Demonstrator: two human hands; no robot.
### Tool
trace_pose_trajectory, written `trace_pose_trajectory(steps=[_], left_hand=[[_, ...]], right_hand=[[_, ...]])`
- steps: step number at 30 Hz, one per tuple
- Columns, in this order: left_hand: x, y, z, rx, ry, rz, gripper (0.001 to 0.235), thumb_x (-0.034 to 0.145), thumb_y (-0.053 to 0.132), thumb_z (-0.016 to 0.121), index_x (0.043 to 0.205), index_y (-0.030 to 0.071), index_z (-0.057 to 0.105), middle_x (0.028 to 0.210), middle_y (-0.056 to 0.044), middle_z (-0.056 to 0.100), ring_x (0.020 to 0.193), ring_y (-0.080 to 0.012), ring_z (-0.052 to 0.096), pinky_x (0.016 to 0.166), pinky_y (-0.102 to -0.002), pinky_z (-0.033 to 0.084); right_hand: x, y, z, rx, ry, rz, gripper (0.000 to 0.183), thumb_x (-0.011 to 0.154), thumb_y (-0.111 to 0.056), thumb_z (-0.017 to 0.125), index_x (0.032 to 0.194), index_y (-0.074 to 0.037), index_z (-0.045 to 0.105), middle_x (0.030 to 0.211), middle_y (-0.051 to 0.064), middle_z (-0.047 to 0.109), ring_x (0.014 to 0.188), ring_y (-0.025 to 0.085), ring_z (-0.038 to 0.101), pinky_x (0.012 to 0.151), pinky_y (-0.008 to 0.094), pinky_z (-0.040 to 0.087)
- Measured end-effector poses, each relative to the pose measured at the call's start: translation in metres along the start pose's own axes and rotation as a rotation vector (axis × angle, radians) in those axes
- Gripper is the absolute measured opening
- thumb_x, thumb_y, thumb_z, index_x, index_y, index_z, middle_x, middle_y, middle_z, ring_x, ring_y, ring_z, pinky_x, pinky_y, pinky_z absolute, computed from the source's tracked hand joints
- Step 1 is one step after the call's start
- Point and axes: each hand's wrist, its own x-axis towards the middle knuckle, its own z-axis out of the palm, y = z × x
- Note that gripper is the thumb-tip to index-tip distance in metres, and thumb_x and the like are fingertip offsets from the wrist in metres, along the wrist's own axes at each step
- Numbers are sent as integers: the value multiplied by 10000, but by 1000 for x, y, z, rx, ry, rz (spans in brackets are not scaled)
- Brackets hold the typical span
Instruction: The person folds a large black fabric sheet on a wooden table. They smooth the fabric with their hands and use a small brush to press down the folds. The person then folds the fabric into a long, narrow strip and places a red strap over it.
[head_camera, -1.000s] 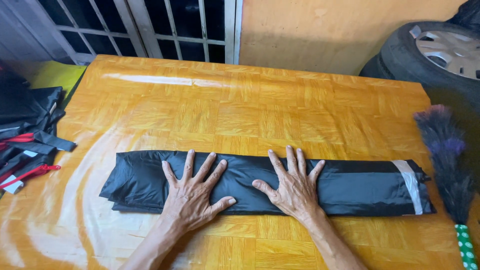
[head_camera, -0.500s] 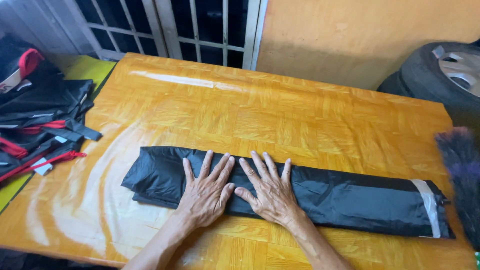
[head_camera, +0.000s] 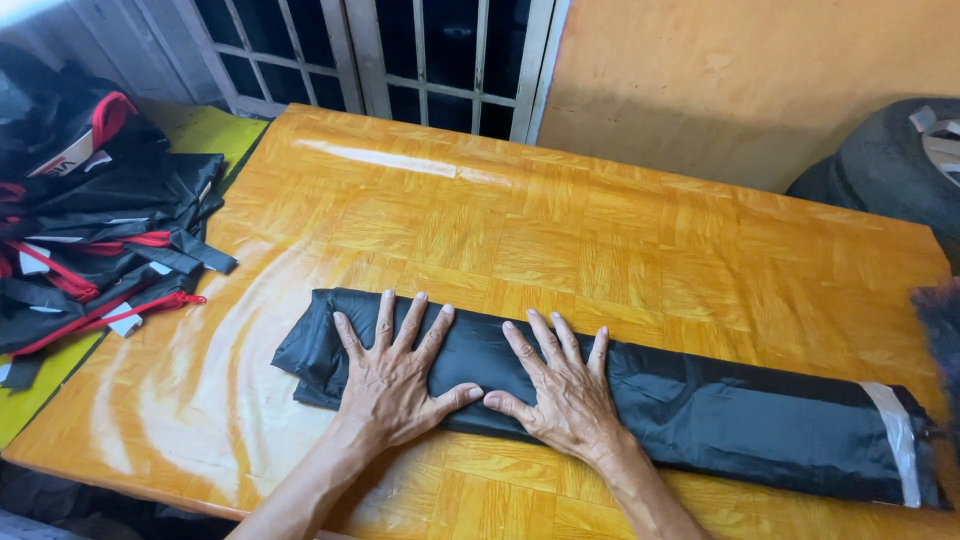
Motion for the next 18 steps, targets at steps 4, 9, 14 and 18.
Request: trace_pose_trajectory(steps=[4,9,14,18], left_hand=[[2,1,-4,-123,-148,-45,944,853,893,392,1611,340,295,1673,-56,253,1534,-434,95,1004,-886,69],[6,0,-7,-143,-241,-61,682,1004,631,281,1617,335,256,1692,-25,217,1549,-409,63,997,-904,78],[9,-6,-14,-335,-390,-174,667,1062,459,331,1664,205,192,1719,-79,203,1583,-395,52,1130,-810,34],[7,-16,-5,-385,-370,-228,671,1077,450,339,1658,146,199,1722,-123,189,1582,-365,125,1174,-749,84]], right_hand=[[7,-9,-12,-15,-121,14,916,891,-809,478,1599,-250,318,1672,142,212,1528,378,148,1046,861,8],[33,-43,-10,-31,-39,-86,680,1014,-502,408,1524,-53,386,1678,166,236,1533,385,193,1098,839,24],[40,-55,-21,225,-204,-49,624,1064,-390,306,1643,-164,250,1702,147,194,1537,429,171,1117,809,-4],[39,-58,-21,200,-194,-61,647,1055,-475,343,1643,-220,254,1684,144,217,1537,417,168,1121,807,13]])
